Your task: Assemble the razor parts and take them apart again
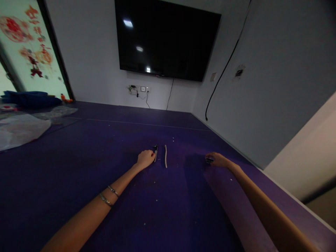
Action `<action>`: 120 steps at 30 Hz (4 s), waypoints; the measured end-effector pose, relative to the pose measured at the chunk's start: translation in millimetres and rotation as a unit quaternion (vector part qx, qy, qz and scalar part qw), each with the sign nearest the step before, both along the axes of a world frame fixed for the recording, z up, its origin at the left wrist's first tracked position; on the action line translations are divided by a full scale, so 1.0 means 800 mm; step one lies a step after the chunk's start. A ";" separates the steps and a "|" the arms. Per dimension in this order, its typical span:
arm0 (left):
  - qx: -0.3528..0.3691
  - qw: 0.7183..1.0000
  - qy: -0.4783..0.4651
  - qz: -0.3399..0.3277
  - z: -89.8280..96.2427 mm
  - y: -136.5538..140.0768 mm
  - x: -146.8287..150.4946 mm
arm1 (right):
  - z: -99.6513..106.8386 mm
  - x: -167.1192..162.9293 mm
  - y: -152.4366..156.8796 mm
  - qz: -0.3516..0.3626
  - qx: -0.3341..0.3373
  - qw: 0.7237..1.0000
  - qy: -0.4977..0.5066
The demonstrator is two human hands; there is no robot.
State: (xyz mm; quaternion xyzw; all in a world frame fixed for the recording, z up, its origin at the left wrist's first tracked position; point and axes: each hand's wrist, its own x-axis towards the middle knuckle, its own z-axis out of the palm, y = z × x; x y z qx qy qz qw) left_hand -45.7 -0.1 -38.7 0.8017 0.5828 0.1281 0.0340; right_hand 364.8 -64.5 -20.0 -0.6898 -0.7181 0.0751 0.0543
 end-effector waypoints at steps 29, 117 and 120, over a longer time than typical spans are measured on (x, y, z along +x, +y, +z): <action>-0.008 0.999 0.035 0.031 0.011 -0.020 0.015 | 0.017 -0.203 0.091 0.152 -0.014 0.986 0.073; -0.028 0.997 -0.069 0.018 0.020 0.032 0.025 | -0.057 -0.138 0.016 -0.007 0.171 0.985 0.028; -0.045 0.993 -0.102 0.041 0.018 0.034 0.034 | -0.056 -0.139 0.016 -0.008 0.171 0.985 0.031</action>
